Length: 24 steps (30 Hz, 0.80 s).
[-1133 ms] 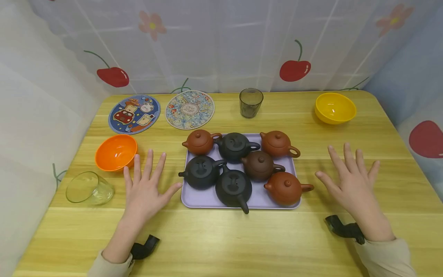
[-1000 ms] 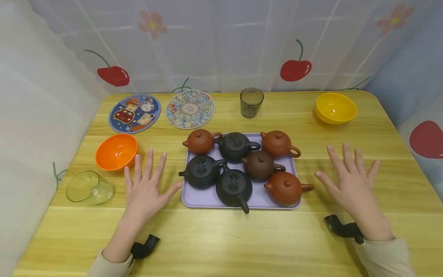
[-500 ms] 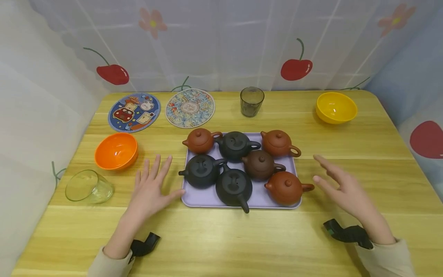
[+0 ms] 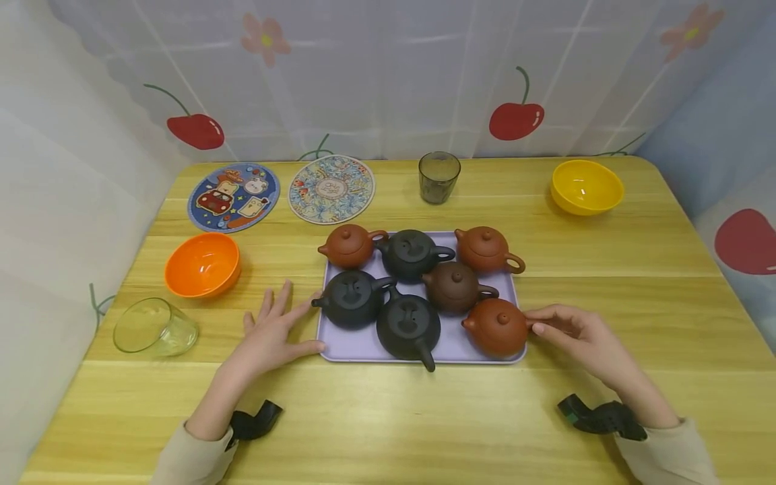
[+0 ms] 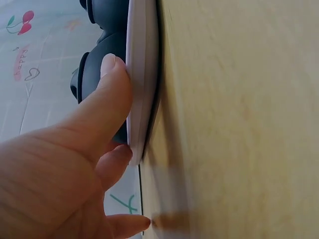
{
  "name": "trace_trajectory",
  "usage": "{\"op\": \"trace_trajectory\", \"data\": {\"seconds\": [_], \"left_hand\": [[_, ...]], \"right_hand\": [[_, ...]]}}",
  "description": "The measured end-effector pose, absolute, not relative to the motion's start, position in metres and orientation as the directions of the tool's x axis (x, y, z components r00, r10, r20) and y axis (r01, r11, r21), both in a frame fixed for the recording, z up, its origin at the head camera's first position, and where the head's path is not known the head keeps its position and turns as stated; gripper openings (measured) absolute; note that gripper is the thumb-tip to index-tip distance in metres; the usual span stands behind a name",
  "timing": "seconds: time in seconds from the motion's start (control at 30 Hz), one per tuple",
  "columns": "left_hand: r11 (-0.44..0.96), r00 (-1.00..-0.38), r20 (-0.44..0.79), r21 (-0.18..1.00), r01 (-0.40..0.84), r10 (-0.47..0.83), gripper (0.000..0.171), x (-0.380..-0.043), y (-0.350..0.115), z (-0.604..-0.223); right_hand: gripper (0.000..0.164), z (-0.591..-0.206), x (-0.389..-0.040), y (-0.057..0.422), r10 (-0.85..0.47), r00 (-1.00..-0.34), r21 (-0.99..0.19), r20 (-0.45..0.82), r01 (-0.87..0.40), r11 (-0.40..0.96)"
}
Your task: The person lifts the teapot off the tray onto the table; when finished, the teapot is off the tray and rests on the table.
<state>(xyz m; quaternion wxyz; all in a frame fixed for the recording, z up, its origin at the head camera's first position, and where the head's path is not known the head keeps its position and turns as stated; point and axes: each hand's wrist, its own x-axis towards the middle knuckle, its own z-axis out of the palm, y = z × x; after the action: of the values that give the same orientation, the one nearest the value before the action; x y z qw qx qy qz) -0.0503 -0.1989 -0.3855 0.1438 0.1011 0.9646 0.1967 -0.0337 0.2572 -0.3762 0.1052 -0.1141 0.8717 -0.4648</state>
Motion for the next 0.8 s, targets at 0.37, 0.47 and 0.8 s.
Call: {"op": "trace_trajectory", "data": {"seconds": [0.37, 0.47, 0.8], "left_hand": [[0.9, -0.921, -0.282, 0.414, 0.136, 0.27, 0.083, -0.055, -0.194, -0.383], [0.899, -0.919, -0.286, 0.417, 0.135, 0.271, 0.083, -0.055, -0.194, -0.382], [0.901, -0.919, -0.303, 0.42, 0.11, 0.253, 0.084, -0.052, -0.198, -0.382]], "right_hand": [[0.022, -0.387, -0.03, 0.262, -0.249, -0.968, -0.978, -0.038, -0.015, 0.208], [0.023, -0.404, -0.034, 0.281, -0.188, -0.982, -0.999, -0.003, -0.007, 0.053], [0.033, -0.425, -0.063, 0.382, 0.064, -0.998, -0.892, 0.027, -0.053, -0.449]]}}
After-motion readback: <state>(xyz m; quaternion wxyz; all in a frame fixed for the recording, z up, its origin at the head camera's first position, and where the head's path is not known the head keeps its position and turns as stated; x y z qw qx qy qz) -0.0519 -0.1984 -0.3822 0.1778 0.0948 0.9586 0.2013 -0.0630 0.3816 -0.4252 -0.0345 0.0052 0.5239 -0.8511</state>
